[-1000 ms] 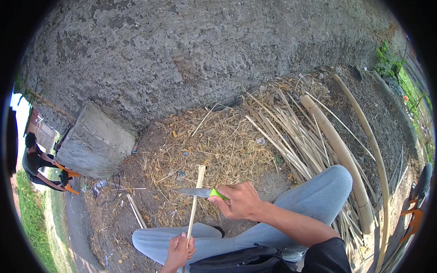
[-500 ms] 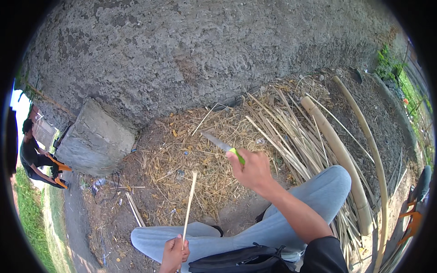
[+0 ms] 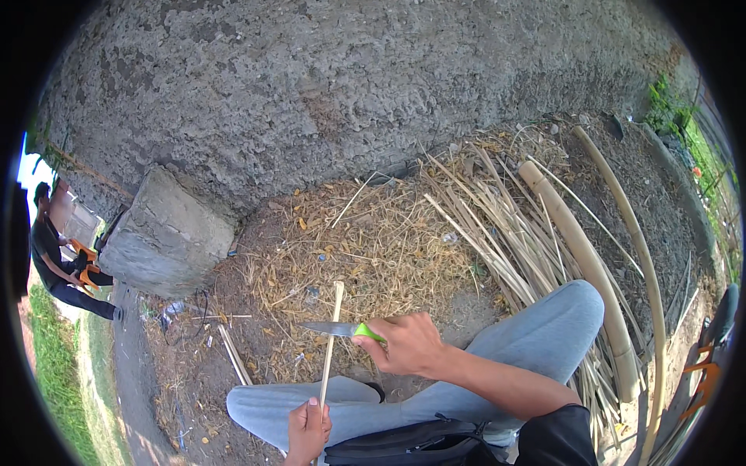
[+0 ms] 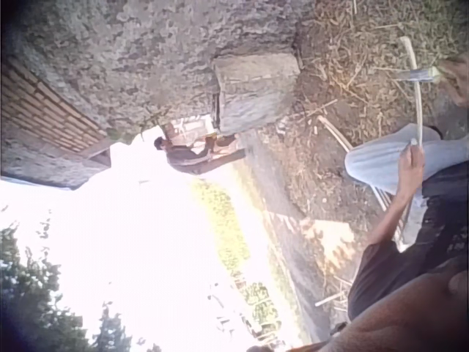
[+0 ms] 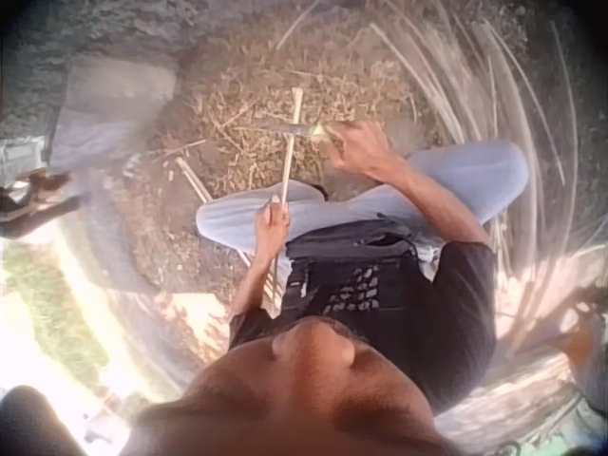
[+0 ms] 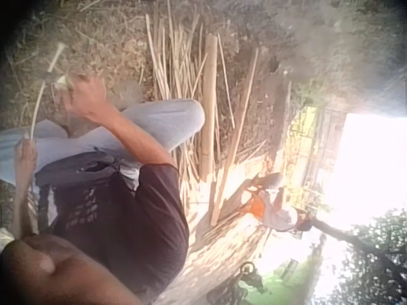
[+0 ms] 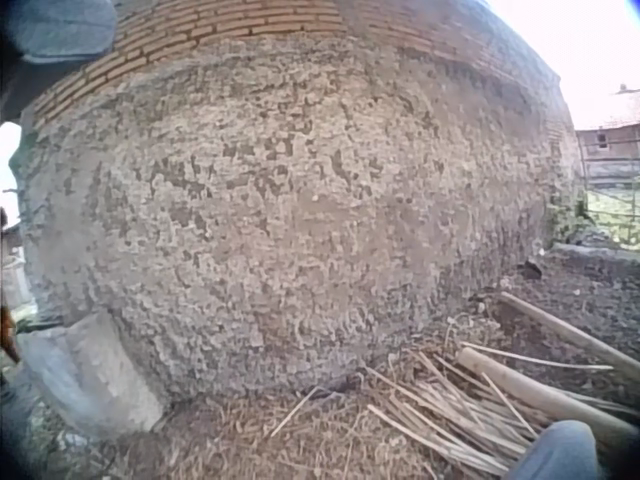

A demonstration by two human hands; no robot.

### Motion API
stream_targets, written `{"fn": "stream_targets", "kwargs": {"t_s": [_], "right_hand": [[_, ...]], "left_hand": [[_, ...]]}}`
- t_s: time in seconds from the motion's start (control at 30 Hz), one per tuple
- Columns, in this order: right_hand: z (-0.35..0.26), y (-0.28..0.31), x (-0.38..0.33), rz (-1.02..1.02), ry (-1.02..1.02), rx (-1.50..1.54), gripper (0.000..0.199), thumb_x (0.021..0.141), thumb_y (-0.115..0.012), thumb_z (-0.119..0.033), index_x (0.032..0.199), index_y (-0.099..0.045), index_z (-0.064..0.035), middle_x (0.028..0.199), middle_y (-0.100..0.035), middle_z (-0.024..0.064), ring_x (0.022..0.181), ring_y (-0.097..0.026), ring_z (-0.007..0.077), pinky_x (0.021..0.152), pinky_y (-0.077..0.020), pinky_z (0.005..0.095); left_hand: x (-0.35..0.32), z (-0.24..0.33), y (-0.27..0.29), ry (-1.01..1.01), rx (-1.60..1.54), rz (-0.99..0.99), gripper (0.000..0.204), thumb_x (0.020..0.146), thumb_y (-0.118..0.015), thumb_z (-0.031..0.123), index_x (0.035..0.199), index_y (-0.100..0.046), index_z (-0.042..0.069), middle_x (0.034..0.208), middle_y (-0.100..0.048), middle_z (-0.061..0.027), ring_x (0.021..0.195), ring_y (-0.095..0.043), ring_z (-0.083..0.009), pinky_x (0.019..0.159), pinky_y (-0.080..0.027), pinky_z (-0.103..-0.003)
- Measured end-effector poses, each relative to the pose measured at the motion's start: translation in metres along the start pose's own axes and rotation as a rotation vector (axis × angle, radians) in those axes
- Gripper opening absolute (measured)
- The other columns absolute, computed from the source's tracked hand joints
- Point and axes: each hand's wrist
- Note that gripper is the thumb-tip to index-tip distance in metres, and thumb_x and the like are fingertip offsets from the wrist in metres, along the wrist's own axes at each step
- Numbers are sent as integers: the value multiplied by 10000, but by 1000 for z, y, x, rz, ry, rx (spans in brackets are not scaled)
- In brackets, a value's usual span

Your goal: The person scrapes a bamboo strip using a knife, bends and turns the strip by hand, and scrapes the bamboo strip again with the knife.

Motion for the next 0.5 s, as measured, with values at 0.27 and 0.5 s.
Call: {"fn": "stream_targets", "kwargs": {"t_s": [0.27,0.5], "right_hand": [[52,-2,12,112,-358,-109,344,901,-643,-343,688,-611,-75,488,-542,61,371,-506,252,376,-383,391],[37,28,34,354,-187,-58,343,927,-624,-320,708,-612,-56,465,-527,64,347,-490,218,360,-359,370]], "left_hand": [[-12,15,-10,12,101,35,404,1004,-463,294,722,-523,11,557,-467,-108,509,-468,-188,468,-353,-368],[0,-10,14,-30,358,119,191,914,-469,80,724,-478,91,655,-571,-89,457,-411,-177,444,-333,-319]]}}
Point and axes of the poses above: each hand's wrist, its own x-axis towards the middle knuckle, its own y-axis out of the back of the hand, z = x × y
